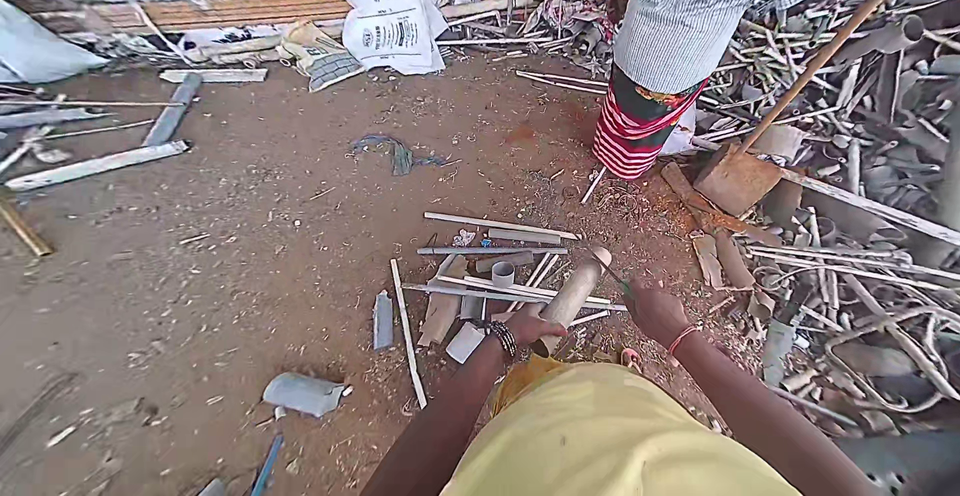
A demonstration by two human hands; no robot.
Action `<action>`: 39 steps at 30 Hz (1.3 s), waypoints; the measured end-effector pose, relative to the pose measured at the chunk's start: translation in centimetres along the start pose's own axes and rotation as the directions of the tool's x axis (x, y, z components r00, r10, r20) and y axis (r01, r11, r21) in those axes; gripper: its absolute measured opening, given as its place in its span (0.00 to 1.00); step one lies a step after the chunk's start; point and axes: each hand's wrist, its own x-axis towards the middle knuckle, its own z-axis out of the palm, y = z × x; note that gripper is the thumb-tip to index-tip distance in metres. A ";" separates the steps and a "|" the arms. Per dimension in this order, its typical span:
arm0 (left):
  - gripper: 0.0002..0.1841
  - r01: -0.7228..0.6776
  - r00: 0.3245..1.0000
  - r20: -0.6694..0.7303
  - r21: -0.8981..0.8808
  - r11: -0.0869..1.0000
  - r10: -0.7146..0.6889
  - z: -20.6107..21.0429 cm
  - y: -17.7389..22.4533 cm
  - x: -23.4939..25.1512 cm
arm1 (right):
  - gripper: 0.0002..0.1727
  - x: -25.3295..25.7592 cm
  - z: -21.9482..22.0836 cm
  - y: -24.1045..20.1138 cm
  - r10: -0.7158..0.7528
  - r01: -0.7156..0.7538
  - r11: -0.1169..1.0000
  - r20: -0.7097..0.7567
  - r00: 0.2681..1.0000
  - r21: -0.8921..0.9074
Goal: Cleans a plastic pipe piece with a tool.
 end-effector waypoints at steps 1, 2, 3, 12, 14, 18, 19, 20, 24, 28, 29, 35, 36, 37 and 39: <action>0.29 0.007 1.000 0.008 -0.014 1.000 -0.006 0.2 0.0 0.3 | 0.28 -0.8 1.0 -0.3 -0.098 0.098 0.995 0.015 0.995 -0.036; 0.30 0.003 1.000 0.031 -0.027 1.000 -0.002 0.5 -0.2 0.8 | 0.28 -1.3 2.3 0.0 -0.186 0.187 0.981 0.015 0.982 -0.051; 0.32 0.005 0.997 0.072 -0.031 1.000 -0.002 0.9 -0.4 1.0 | 0.28 -1.4 3.7 0.9 -0.199 0.199 0.979 0.001 0.980 -0.051; 0.25 0.205 0.965 0.224 -0.322 0.924 -0.136 5.3 -0.8 5.4 | 0.30 -1.6 5.4 7.3 0.309 0.106 0.835 -0.620 0.721 0.540; 0.20 0.239 0.957 0.253 -0.413 0.879 -0.142 5.9 -1.2 6.6 | 0.29 -0.5 9.4 6.9 0.180 -0.069 0.915 -0.249 0.952 0.397; 0.24 0.383 0.923 0.163 -0.473 0.793 -0.349 5.1 -6.4 8.8 | 0.31 2.0 16.2 6.9 0.305 -0.334 0.941 0.293 0.906 0.057; 0.25 0.393 0.913 0.109 -0.484 0.781 -0.392 4.2 -8.4 9.0 | 0.31 1.8 16.3 7.2 0.312 -0.343 0.937 0.285 0.906 0.065; 0.24 0.384 0.908 0.060 -0.510 0.769 -0.414 3.3 -10.3 8.9 | 0.30 1.3 15.9 7.6 0.321 -0.355 0.931 0.264 0.909 0.090; 0.22 0.344 0.840 -0.154 -0.589 0.731 -0.520 -0.4 -16.6 7.8 | 0.29 0.8 15.0 11.6 0.409 -0.437 0.883 0.173 0.896 0.174; 0.34 0.289 0.791 -0.227 -0.681 0.673 -0.568 -3.5 -19.0 8.5 | 0.28 -0.7 16.6 15.7 0.502 -0.526 0.815 0.157 0.851 0.244; 0.35 0.305 0.799 -0.245 -0.623 0.720 -0.550 -4.0 -18.4 8.8 | 0.28 -1.4 17.4 16.4 0.533 -0.556 0.791 0.157 0.831 0.255; 0.23 0.579 0.815 -0.258 0.377 0.723 -0.518 -2.0 -13.1 10.7 | 0.28 -7.3 22.3 19.0 0.666 -0.695 0.655 0.207 0.717 0.297; 0.22 0.549 0.836 -0.260 0.398 0.735 -0.484 -1.2 -12.8 11.2 | 0.29 -8.4 22.9 19.3 0.685 -0.715 0.626 0.217 0.695 0.311; 0.21 0.521 0.853 -0.261 0.390 0.759 -0.451 -0.5 -12.2 11.5 | 0.30 -9.3 23.2 19.4 0.705 -0.734 0.588 0.230 0.671 0.341; 0.26 0.482 0.870 -0.309 0.368 0.795 -0.384 1.1 -11.3 11.7 | 0.31 -11.1 24.0 20.1 0.741 -0.768 0.503 0.260 0.619 0.396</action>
